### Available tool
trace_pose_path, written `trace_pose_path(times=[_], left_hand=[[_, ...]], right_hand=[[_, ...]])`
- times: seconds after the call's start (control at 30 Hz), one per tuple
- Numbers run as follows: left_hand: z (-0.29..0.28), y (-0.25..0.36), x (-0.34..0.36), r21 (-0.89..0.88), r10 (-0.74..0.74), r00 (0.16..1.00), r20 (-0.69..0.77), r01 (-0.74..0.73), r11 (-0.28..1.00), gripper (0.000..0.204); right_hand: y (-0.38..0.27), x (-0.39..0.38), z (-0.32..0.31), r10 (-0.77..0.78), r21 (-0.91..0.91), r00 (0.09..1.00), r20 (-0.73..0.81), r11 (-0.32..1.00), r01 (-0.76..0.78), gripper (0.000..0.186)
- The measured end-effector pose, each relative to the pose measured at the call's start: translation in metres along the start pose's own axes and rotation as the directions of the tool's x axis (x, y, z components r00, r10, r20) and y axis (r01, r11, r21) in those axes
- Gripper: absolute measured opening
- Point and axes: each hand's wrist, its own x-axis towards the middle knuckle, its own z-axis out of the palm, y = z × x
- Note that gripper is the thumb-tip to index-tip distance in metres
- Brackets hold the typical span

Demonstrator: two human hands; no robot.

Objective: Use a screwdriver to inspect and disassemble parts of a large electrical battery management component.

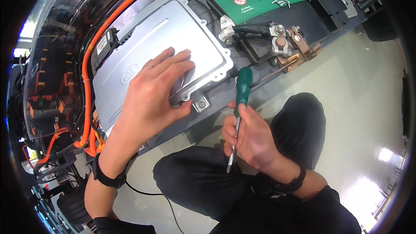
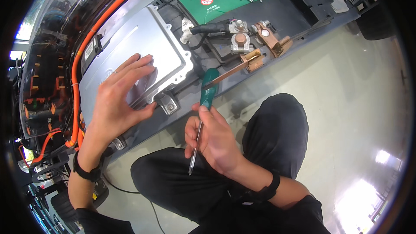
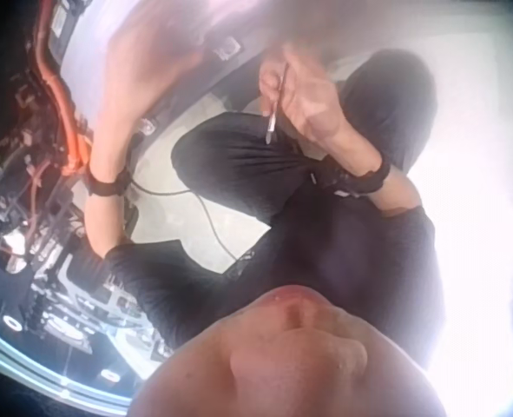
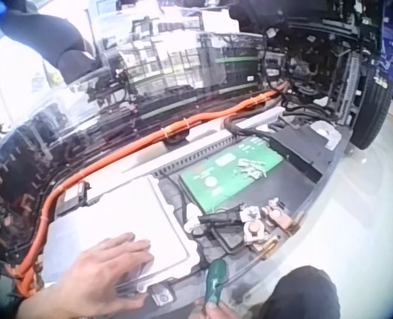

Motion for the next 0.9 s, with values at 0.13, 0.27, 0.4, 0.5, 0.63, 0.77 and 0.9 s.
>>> trace_pose_path(times=[0.13,0.27,0.4,0.5,0.63,0.77,0.9], left_hand=[[0.000,-0.006,-0.005,-0.031,0.006,1.000,-0.012,-0.007,1.000,0.060],[0.000,-0.005,-0.005,-0.031,0.028,0.999,-0.020,-0.029,0.999,0.060],[-0.001,-0.003,-0.003,-0.030,0.010,1.000,-0.001,-0.010,0.999,0.060],[-0.001,-0.001,-0.004,-0.016,0.005,1.000,0.000,-0.005,1.000,0.060],[0.001,-0.001,-0.002,0.002,-0.010,1.000,0.006,0.010,1.000,0.059],[-0.002,-0.007,-0.007,0.036,0.020,1.000,-0.024,-0.019,0.999,0.055],[-0.010,-0.011,-0.006,-0.031,0.029,0.999,0.037,-0.028,0.999,0.066]], right_hand=[[0.000,0.000,0.011,-0.027,0.031,0.996,0.089,0.999,0.025,0.030],[-0.013,-0.003,-0.002,0.088,-0.053,0.963,0.254,0.996,-0.076,0.025],[-0.002,-0.004,0.005,-0.085,0.094,0.994,0.074,0.993,0.078,0.024],[-0.006,-0.003,0.007,0.077,0.029,0.995,0.070,0.996,-0.079,0.028],[-0.006,-0.001,0.000,0.059,0.029,0.994,0.096,0.998,-0.062,0.028],[-0.008,-0.004,-0.002,0.186,0.025,0.967,0.175,0.981,-0.193,0.027],[-0.008,-0.035,-0.009,0.383,-0.118,0.905,0.186,0.923,-0.367,0.026]])
